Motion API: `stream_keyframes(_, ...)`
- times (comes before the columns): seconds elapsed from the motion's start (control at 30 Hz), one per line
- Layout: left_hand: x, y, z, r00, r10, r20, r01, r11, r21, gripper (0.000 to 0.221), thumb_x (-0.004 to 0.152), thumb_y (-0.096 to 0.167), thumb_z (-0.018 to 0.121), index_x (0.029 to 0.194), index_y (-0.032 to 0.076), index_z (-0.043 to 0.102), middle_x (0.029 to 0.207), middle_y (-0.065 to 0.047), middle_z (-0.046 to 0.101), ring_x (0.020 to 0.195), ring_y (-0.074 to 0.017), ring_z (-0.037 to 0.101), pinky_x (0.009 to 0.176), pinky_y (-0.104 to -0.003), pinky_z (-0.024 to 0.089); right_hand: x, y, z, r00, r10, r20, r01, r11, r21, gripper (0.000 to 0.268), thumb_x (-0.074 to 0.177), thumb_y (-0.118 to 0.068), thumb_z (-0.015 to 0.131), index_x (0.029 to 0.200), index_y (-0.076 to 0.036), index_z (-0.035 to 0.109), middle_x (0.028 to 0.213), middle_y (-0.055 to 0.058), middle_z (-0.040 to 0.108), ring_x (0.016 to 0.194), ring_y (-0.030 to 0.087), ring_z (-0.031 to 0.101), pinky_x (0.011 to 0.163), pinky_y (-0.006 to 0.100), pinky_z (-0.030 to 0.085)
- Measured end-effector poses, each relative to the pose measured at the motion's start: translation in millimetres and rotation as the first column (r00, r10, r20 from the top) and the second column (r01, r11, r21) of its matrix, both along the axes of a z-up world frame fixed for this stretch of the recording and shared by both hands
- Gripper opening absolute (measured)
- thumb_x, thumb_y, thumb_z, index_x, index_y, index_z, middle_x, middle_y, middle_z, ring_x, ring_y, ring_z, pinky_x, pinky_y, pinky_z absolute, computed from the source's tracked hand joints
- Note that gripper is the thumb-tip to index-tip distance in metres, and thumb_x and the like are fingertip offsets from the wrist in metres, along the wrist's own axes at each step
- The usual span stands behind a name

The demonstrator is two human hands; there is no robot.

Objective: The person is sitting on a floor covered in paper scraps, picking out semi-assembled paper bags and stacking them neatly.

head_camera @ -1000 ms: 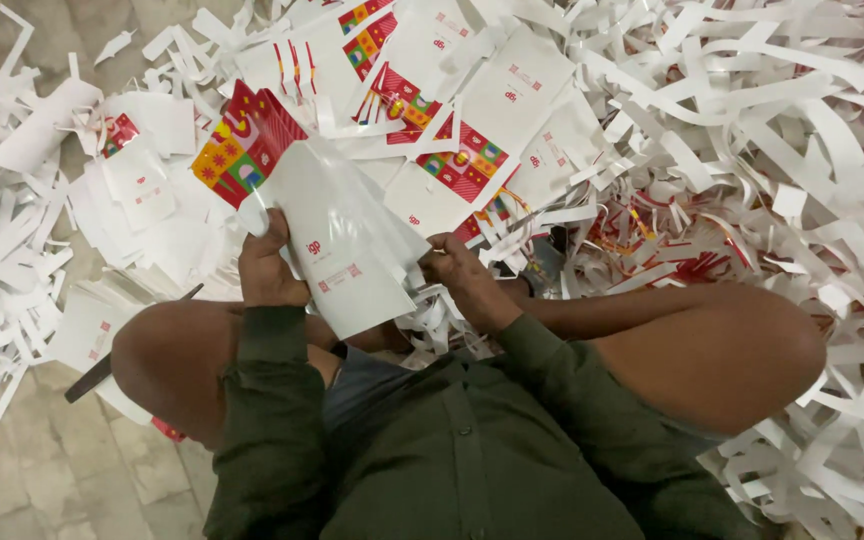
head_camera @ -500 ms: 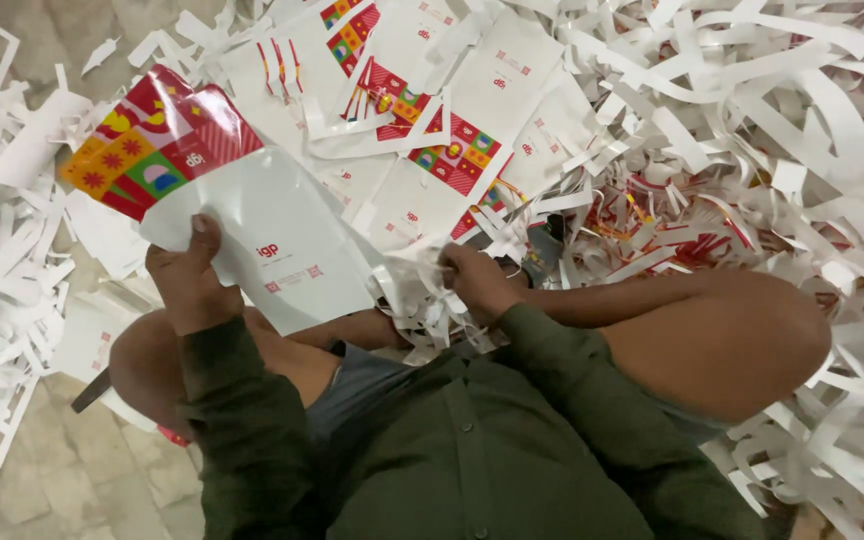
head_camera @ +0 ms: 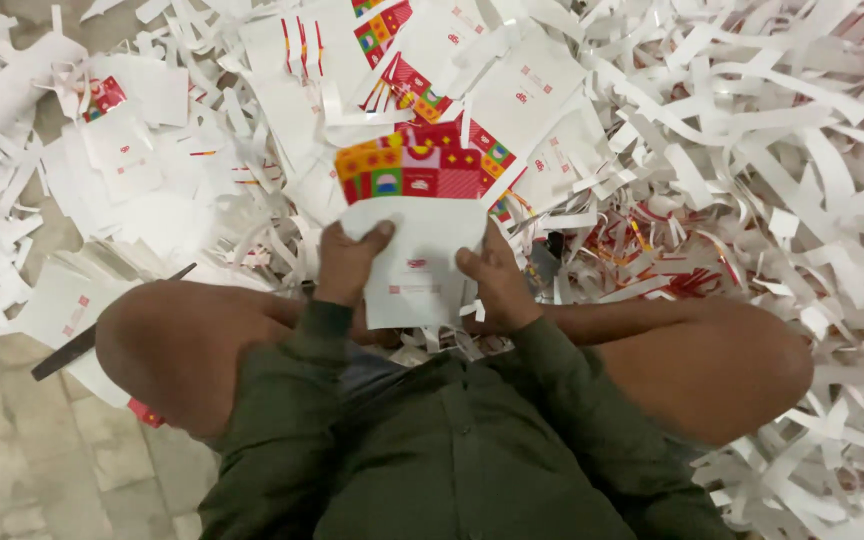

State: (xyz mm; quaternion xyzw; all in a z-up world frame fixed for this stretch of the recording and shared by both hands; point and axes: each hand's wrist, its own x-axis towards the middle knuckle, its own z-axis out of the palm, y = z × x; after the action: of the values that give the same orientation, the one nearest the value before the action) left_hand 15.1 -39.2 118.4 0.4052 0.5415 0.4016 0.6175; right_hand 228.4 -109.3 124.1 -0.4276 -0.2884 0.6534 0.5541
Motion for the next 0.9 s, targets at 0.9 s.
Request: stream_keyframes(0.9,3.1,25.4,-86.3,0.919,-0.007,-0.394,0.175,0.903,0.393,0.055,0.082,0.007,0.083,0.124,0.004,0.048,0.112,-0.015,0.069,0.107,-0.0258,0.069,0.091,-0.039,0.056,-13.6,47.1,-100.9,0.283,-0.404,0.87,-0.137,0.881,0.453,0.054,0.087,-0.02,0.079,0.13,-0.001,0.053,0.115,0.026,0.068,0.104,0.044,0.066,0.087,0.049,0.053)
